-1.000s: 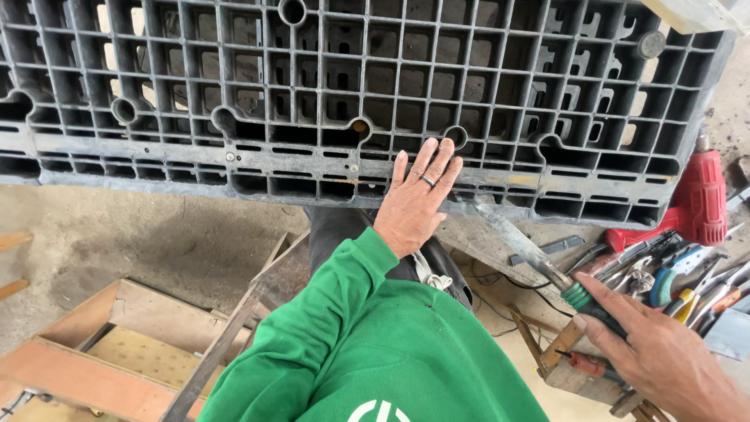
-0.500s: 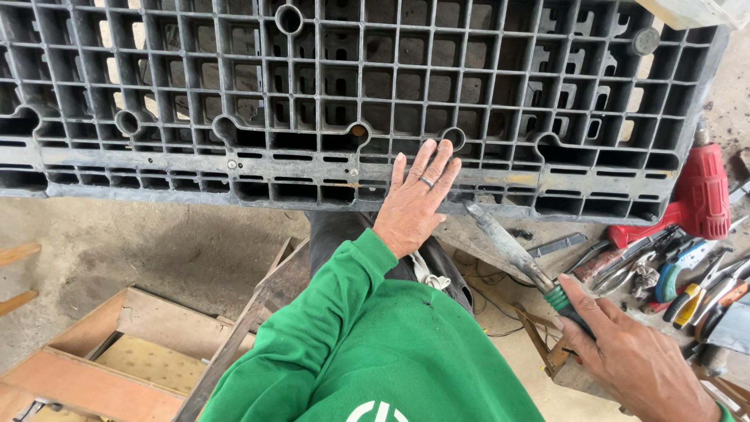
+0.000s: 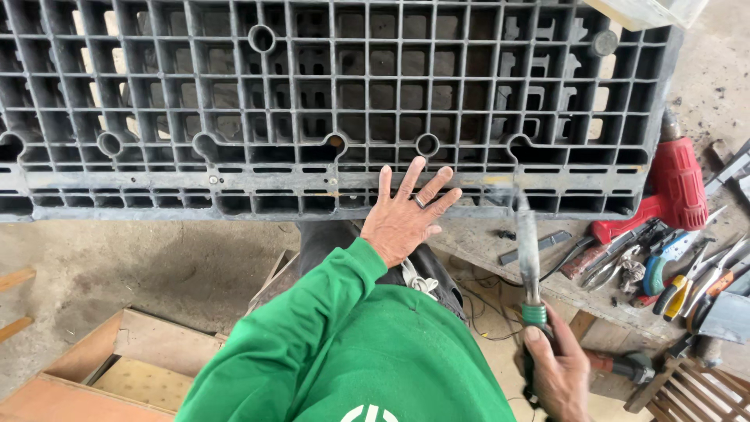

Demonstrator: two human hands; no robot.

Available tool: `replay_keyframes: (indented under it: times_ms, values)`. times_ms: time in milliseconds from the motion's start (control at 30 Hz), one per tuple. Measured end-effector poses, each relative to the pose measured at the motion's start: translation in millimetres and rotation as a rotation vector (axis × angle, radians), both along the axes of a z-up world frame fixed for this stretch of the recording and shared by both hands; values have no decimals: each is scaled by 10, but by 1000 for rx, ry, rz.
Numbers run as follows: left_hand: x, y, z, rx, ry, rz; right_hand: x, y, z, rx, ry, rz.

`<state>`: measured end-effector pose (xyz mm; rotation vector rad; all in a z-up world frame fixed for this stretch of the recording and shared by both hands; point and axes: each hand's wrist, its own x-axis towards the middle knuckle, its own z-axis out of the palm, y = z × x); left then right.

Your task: The person repairs a plastic pallet by using a soldering iron to melt and fuse cracks and joints.

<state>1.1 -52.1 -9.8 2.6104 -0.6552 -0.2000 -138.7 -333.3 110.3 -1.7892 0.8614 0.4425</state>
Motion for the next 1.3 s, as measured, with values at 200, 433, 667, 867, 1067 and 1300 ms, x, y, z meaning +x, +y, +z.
replay_keyframes:
  times_ms: [200,433,667,867,1067,1300]
  values:
    - [375,-477,29,39,-86,-271,-108,342,-131,268,-268,-298]
    - [476,-1224,-23,85,-246,-221,183,508,29,296,-369,-250]
    - [-14,-288,-38,121,-190,-11,534,728,-104,470,-401,51]
    - [-634,808,-157,171,-121,86,664,1053,-231,451,-305,289]
    - [-1086,1893,-381,337,-165,147,509,1637,-289,479,-359,247]
    - [-1189,2434,-525,163,-103,120,214,2343,-430,544,-402,96]
